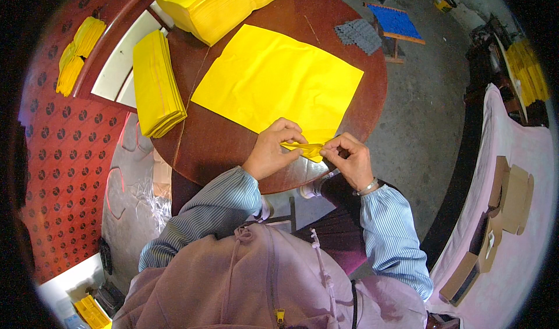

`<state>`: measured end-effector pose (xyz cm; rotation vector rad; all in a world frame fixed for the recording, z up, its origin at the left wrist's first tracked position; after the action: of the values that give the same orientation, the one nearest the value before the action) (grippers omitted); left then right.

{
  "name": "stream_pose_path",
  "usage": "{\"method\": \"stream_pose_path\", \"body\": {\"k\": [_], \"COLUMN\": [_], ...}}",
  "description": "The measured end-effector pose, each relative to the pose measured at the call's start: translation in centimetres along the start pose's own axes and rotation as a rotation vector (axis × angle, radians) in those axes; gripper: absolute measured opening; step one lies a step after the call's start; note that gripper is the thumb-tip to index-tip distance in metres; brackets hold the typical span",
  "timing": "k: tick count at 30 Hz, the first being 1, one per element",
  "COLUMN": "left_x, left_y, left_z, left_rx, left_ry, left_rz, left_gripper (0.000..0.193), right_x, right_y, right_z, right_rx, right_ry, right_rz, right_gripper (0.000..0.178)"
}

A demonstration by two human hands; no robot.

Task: The person folds yellow paper sheets on a round table, using a small gray tool to press the edges. They fold each sheet in half, then fold the sides inward, and stack the finished pieces.

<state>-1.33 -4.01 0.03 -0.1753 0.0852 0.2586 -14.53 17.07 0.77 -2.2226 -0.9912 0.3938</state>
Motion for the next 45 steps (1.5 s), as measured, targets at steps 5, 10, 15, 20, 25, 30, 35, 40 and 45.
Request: {"method": "stream_pose_path", "body": {"k": [5,10,15,20,25,30,35,40,45], "left_x": [0.3,0.3,0.3,0.3,0.6,0.5,0.5,0.4,0.5], "left_y": [0.4,0.5,0.5,0.6,0.7,0.8,0.9,0.8,1.1], "left_z": [0.2,0.3,0.3,0.4,0.4,0.1,-0.1,0.0,0.3], "left_rx": [-0.058,-0.087,-0.088,-0.090,-0.089,-0.100,-0.091,-0.087,-0.089], "left_ry": [0.020,0.030,0.040,0.056,0.054,0.065,0.065,0.090,0.137], "left_rz": [0.032,0.030,0.025,0.034,0.038,0.044,0.054,0.061,0.113], "left_gripper": [0.024,0.025,0.025,0.025,0.020,0.015,0.014,0.017,0.023], "right_x": [0.0,0.1,0.1,0.0,0.0,0.1,0.1,0.0,-0.6], "right_y": [0.1,0.0,-0.1,0.0,0.1,-0.3,-0.6,-0.3,0.0], "right_z": [0.1,0.2,0.1,0.0,-0.1,-0.4,-0.7,-1.0,-1.3], "right_rx": [-0.014,0.006,0.003,-0.002,-0.008,0.023,0.047,0.090,0.060], "right_ry": [-0.031,-0.018,-0.018,-0.021,-0.020,-0.041,-0.121,-0.139,-0.170], "right_rz": [0.018,-0.007,-0.011,0.012,0.014,-0.001,-0.014,0.009,0.110], "right_gripper": [0.015,0.016,0.015,0.015,0.015,0.015,0.018,0.017,0.013]}}
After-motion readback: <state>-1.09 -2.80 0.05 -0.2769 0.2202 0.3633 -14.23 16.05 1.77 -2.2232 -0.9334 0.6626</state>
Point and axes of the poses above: each hand's wrist, its own x-axis away from the middle knuckle, its own y-axis out of the palm, z = x × y, the point moved 1 cm from there along -x, towards the middle knuckle, and after that the axes turned 15 degrees about x, right-handed, at the moved point
